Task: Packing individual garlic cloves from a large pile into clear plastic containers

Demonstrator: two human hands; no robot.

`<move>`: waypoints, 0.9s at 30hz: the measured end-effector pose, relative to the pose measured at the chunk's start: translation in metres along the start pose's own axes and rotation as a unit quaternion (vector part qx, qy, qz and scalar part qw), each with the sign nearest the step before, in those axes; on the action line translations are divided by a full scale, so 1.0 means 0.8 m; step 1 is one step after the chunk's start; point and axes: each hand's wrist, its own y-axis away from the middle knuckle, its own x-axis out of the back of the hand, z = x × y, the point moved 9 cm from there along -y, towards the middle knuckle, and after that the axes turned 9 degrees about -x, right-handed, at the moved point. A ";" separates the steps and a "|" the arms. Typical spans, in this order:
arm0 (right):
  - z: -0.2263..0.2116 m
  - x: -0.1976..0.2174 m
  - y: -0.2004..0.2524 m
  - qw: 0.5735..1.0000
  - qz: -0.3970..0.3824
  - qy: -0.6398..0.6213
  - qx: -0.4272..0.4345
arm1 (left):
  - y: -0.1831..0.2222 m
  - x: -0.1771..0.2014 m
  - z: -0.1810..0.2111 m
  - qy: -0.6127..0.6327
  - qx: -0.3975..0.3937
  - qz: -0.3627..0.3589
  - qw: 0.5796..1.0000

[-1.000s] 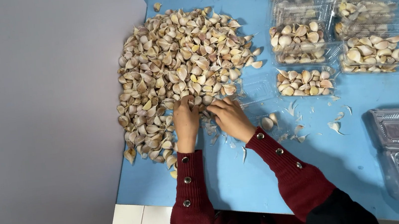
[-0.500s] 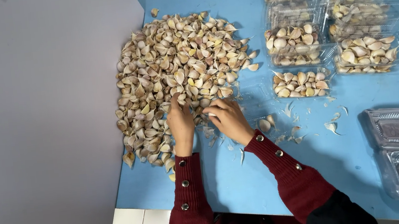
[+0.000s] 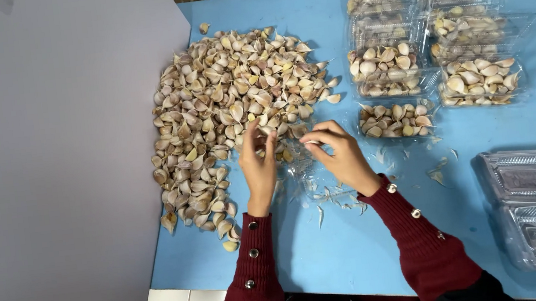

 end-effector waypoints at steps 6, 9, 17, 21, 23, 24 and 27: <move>0.045 0.057 0.040 0.997 0.038 0.033 -0.061 | 0.022 -0.059 0.003 0.045 0.012 -0.140 0.989; 0.073 0.064 0.055 0.994 0.052 0.045 -0.088 | 0.035 -0.082 -0.005 0.032 0.009 -0.191 0.981; 0.083 0.059 0.063 0.987 0.040 0.083 -0.134 | 0.061 -0.109 0.029 0.037 -0.008 -0.309 0.950; 0.088 0.054 0.060 0.983 0.013 0.092 -0.161 | 0.076 -0.124 0.022 -0.017 -0.003 -0.382 0.924; 0.089 0.051 0.063 0.981 0.006 0.092 -0.168 | 0.080 -0.128 0.012 -0.047 -0.010 -0.397 0.916; 0.090 0.049 0.064 0.981 0.002 0.092 -0.173 | 0.083 -0.131 0.007 -0.076 -0.021 -0.413 0.907; 0.095 0.045 0.064 0.984 -0.008 0.082 -0.156 | 0.083 -0.128 0.019 -0.080 -0.042 -0.416 0.905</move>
